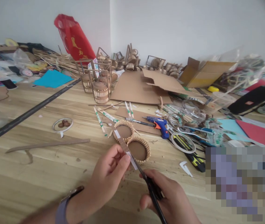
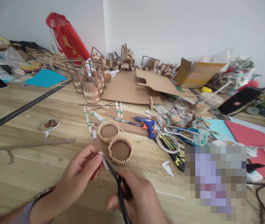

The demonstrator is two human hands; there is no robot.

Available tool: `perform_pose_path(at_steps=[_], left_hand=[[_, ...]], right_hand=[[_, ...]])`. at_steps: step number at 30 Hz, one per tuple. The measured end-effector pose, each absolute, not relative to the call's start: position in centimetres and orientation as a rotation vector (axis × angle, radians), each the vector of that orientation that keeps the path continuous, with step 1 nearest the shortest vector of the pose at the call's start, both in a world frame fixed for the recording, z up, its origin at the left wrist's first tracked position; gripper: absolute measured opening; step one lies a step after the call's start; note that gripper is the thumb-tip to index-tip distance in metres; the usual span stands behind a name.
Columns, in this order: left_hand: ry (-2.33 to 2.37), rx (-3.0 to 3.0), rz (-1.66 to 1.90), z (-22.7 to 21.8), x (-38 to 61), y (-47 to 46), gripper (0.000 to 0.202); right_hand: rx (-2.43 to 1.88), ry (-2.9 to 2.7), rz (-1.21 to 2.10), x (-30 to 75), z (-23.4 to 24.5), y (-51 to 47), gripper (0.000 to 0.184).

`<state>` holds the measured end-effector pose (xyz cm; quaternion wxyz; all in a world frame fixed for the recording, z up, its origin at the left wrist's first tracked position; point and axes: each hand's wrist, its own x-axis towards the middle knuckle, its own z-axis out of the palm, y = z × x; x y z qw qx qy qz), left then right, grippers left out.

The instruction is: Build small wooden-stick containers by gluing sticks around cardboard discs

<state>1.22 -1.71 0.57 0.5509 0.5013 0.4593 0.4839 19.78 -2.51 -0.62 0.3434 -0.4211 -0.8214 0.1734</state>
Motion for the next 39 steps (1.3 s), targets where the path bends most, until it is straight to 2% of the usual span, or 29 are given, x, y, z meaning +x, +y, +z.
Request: perform_pose_path(at_steps=[8, 12, 20, 25, 30, 39], left_hand=[[0.973, 1.090, 1.126, 0.3, 1.4, -1.7, 0.030], [0.948, 1.088, 1.099, 0.1, 1.6, -1.7, 0.029], [0.951, 1.074, 1.061, -0.3, 1.6, -1.9, 0.039], [0.955, 1.065, 1.049, -0.4, 1.6, -1.8, 0.036], [0.965, 1.066, 1.029, -0.1, 1.7, -1.8, 0.033], [0.970, 1.131, 1.042, 0.5, 1.6, -1.8, 0.027]], right_hand=[[-1.142, -2.209, 0.406, 20.2, -0.7, -2.7, 0.036], [-1.153, -2.196, 0.439, 20.3, -0.6, -2.6, 0.038], [-1.112, -2.204, 0.384, 20.2, -0.6, -2.5, 0.045], [-1.085, -2.192, 0.338, 20.0, -0.6, -2.4, 0.045], [-1.115, -2.166, 0.400, 20.0, -0.6, -2.4, 0.043], [-1.085, -2.096, 0.663, 20.0, 0.5, -2.4, 0.051]])
